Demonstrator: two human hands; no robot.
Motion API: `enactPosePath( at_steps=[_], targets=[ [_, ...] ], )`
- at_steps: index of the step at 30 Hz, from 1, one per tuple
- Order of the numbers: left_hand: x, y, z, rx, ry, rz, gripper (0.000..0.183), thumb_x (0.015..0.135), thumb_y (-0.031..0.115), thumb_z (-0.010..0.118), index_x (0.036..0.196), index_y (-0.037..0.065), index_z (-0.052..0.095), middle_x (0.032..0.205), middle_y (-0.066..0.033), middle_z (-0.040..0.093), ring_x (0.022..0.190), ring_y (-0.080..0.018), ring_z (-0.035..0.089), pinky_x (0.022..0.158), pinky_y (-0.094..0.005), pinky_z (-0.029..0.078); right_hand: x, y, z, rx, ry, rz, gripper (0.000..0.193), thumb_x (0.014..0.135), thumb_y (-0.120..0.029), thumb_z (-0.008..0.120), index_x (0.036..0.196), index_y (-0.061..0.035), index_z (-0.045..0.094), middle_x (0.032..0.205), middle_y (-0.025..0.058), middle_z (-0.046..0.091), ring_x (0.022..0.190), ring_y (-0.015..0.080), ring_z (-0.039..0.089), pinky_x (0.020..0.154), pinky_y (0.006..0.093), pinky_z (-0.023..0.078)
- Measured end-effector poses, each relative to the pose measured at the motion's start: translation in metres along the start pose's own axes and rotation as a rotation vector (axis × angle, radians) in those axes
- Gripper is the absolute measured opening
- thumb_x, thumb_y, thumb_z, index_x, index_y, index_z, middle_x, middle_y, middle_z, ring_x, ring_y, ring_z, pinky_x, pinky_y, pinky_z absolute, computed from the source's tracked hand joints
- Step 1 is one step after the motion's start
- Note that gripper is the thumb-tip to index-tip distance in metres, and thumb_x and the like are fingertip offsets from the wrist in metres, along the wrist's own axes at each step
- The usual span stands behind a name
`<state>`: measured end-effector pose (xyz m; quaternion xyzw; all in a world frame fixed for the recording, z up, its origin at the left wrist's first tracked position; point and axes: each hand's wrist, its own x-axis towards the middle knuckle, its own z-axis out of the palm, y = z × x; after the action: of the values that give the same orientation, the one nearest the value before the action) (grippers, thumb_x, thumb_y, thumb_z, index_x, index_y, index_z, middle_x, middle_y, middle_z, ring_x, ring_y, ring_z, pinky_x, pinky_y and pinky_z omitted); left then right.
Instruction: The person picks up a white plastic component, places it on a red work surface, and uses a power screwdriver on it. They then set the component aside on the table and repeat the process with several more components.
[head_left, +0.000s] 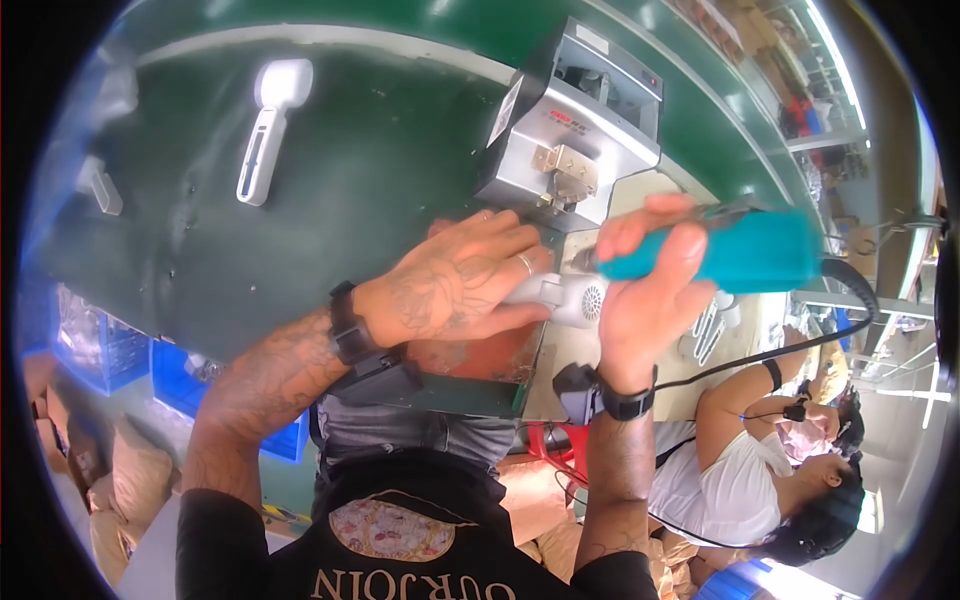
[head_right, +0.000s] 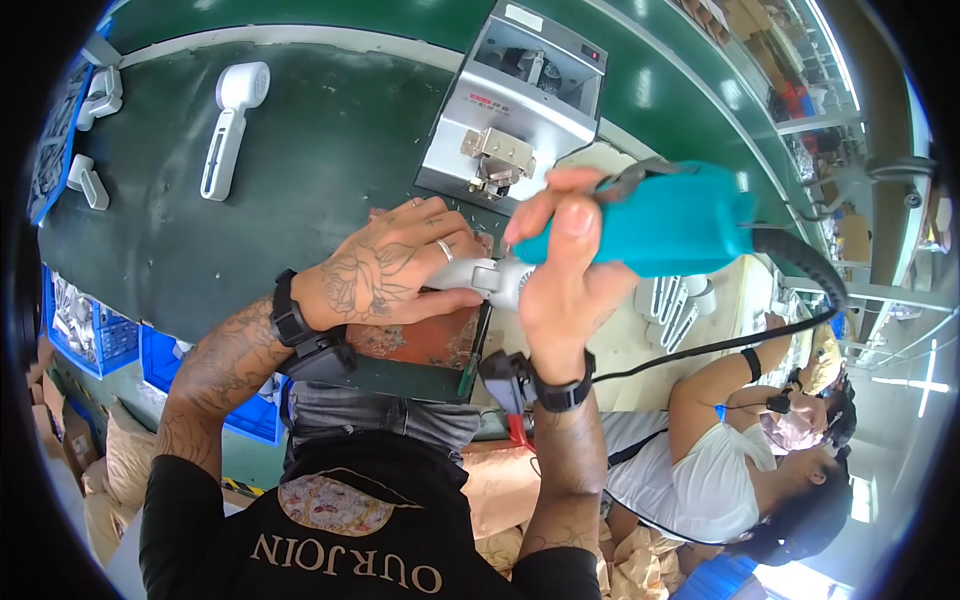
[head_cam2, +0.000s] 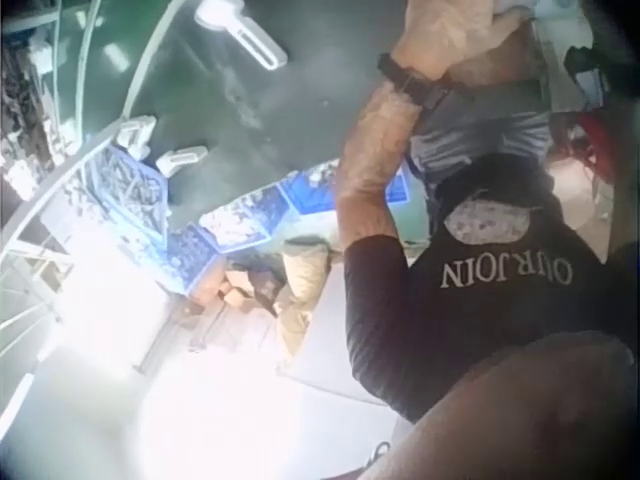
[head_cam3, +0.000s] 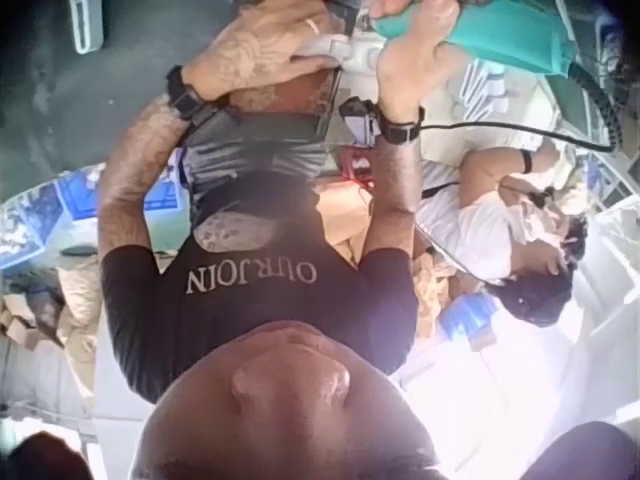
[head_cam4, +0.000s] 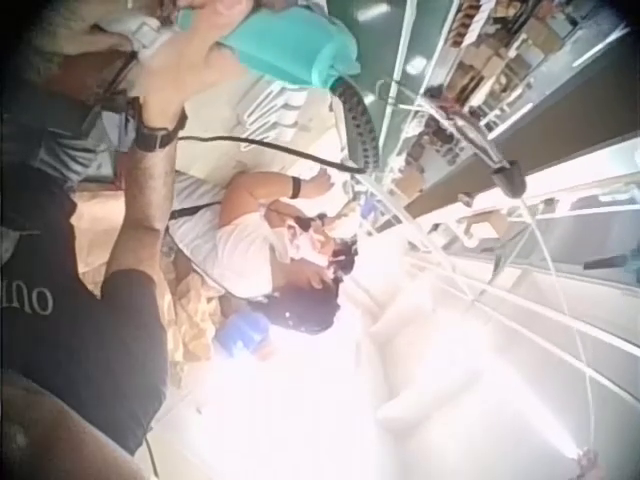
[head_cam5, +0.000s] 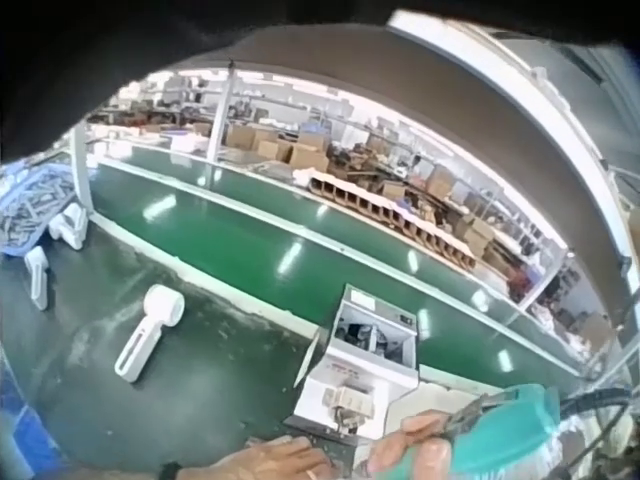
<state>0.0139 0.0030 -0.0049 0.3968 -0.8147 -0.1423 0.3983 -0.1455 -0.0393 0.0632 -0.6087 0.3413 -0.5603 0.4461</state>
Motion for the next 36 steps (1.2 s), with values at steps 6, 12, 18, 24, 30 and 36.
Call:
enactPosePath(
  at_steps=[6, 12, 18, 24, 30, 36],
  targets=[
    [-0.004, 0.002, -0.005, 0.005, 0.011, -0.017, 0.033, 0.076, 0.022, 0.074, 0.099, 0.005, 0.058, 0.093, -0.0094, 0.055, 0.090, -0.0283, 0.055, 0.079, -0.0404, 0.047, 0.047, 0.013, 0.029, -0.153, 0.050, -0.192, 0.040, 0.105, -0.036, 0.049, 0.105, 0.0039, 0.054, 0.071, 0.0057, 0.056, 0.066, 0.0166, 0.057, 0.059, 0.0282, 0.045],
    [-0.003, 0.002, -0.004, -0.022, 0.030, 0.019, 0.034, 0.073, 0.020, 0.072, 0.100, 0.004, 0.059, 0.095, -0.0108, 0.056, 0.090, -0.0301, 0.055, 0.079, -0.0412, 0.048, 0.043, 0.021, 0.028, -0.030, -0.010, -0.170, 0.035, 0.105, -0.032, 0.048, 0.098, 0.0016, 0.054, 0.071, 0.0059, 0.055, 0.064, 0.0156, 0.056, 0.059, 0.0282, 0.044],
    [-0.006, -0.001, -0.007, 0.025, -0.020, -0.011, 0.031, 0.075, 0.018, 0.070, 0.100, 0.003, 0.060, 0.093, -0.0110, 0.055, 0.089, -0.0301, 0.055, 0.078, -0.0411, 0.048, 0.012, -0.004, 0.023, -0.076, 0.042, -0.029, 0.041, 0.104, -0.038, 0.051, 0.106, 0.0026, 0.054, 0.069, 0.0066, 0.053, 0.062, 0.0177, 0.054, 0.056, 0.0307, 0.043],
    [-0.001, 0.002, -0.009, -0.028, -0.016, -0.025, 0.029, 0.080, 0.014, 0.068, 0.106, 0.004, 0.062, 0.097, -0.0105, 0.057, 0.090, -0.0295, 0.055, 0.081, -0.0407, 0.048, -0.033, -0.016, -0.006, -0.043, -0.001, -0.052, 0.061, 0.097, -0.056, 0.055, 0.112, 0.0032, 0.053, 0.066, 0.0047, 0.048, 0.057, 0.0169, 0.049, 0.054, 0.0312, 0.040],
    [-0.002, 0.003, -0.007, -0.047, -0.085, -0.066, 0.034, 0.080, 0.012, 0.067, 0.113, 0.004, 0.063, 0.102, -0.0108, 0.058, 0.093, -0.0299, 0.054, 0.084, -0.0404, 0.047, -0.037, -0.016, -0.011, 0.012, 0.022, -0.024, 0.064, 0.096, -0.058, 0.056, 0.114, 0.0034, 0.051, 0.067, 0.0052, 0.049, 0.057, 0.0173, 0.049, 0.055, 0.0320, 0.041],
    [-0.002, 0.005, -0.008, -0.032, -0.133, -0.082, 0.033, 0.082, 0.012, 0.066, 0.114, 0.004, 0.063, 0.108, -0.0104, 0.059, 0.094, -0.0301, 0.054, 0.085, -0.0405, 0.046, -0.043, -0.002, -0.011, 0.010, 0.021, -0.022, 0.060, 0.095, -0.057, 0.058, 0.108, 0.0016, 0.050, 0.067, 0.0067, 0.049, 0.055, 0.0177, 0.048, 0.053, 0.0328, 0.040]
  ],
)
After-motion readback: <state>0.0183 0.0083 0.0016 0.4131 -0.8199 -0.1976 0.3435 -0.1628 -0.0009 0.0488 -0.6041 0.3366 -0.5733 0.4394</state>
